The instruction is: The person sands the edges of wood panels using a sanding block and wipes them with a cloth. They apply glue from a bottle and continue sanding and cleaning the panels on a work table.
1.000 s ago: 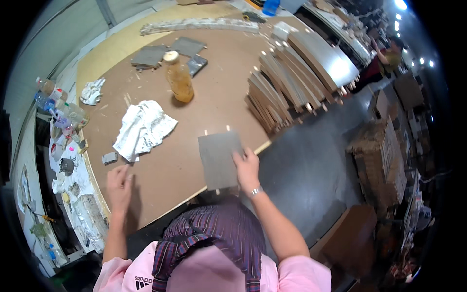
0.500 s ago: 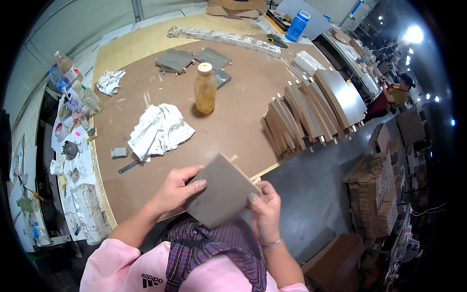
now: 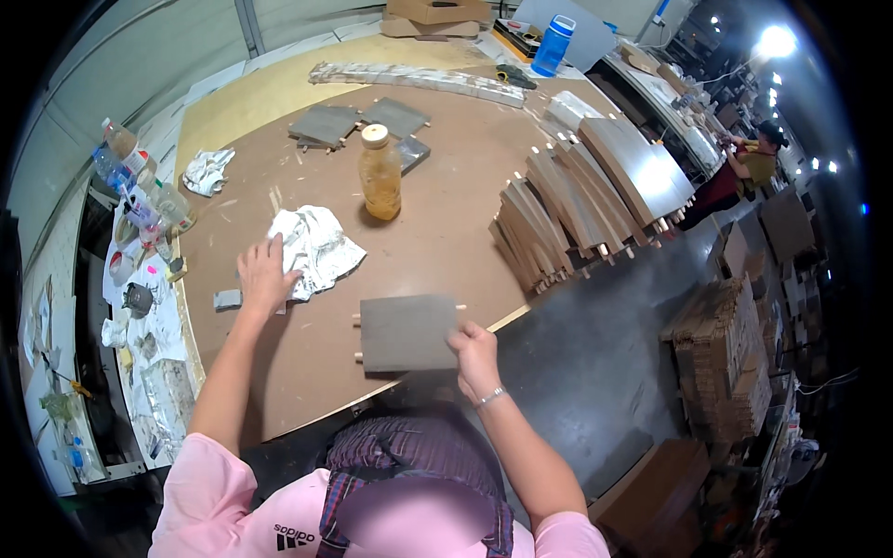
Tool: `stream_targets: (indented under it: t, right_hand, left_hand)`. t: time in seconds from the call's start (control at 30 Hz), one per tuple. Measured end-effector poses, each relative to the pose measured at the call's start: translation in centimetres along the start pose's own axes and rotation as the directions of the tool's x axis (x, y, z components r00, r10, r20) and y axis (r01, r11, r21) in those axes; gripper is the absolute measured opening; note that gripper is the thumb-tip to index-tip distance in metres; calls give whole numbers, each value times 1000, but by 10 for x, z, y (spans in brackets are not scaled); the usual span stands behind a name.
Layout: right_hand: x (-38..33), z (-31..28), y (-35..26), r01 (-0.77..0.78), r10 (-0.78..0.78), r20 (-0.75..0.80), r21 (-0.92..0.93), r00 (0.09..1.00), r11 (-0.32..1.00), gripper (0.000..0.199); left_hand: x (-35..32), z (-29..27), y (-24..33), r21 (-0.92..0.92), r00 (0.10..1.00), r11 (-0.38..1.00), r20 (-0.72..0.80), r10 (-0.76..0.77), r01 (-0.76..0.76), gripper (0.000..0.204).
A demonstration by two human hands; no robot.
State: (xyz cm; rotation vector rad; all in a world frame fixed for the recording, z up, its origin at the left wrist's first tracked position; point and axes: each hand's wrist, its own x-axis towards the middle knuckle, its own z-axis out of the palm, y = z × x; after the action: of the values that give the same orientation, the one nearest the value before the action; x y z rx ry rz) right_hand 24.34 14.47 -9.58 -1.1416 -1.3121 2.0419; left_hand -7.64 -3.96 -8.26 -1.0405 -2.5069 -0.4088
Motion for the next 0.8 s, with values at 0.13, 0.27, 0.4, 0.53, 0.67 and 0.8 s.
stream_targets:
  t: [0.13,0.27,0.4,0.53,0.67,0.8]
  right_hand:
    - [23,7,8,-16,15,-10,-73,1000,997,16]
    - [24,4,5,298,-416,-3,-693,910,656,34]
    - [-25,34,-41,429,-442,181,-704,879,566,51]
    - [-51,50,-49,676,-534,423,-350,732,649,57]
    - [-38,21,-36,208,40,541,-390,840,897,32]
    - [-29,14,-28,291,-63,561,-328,825,899,23]
  left_hand:
    - [3,-9,-6,-68,996,997,83,-23,29,17]
    - [8,-76,38,-342,988,940,-151,-33,-21,10]
    - [-21,-139,68,-533,997,845,-80,2,-45,12]
    - [-63,-169,111,-659,974,750,133,186,-53,11]
    - [-85,-171,112,-616,993,780,107,-55,110,6]
    - [-100,-175,124,-654,904,625,321,-281,427,5]
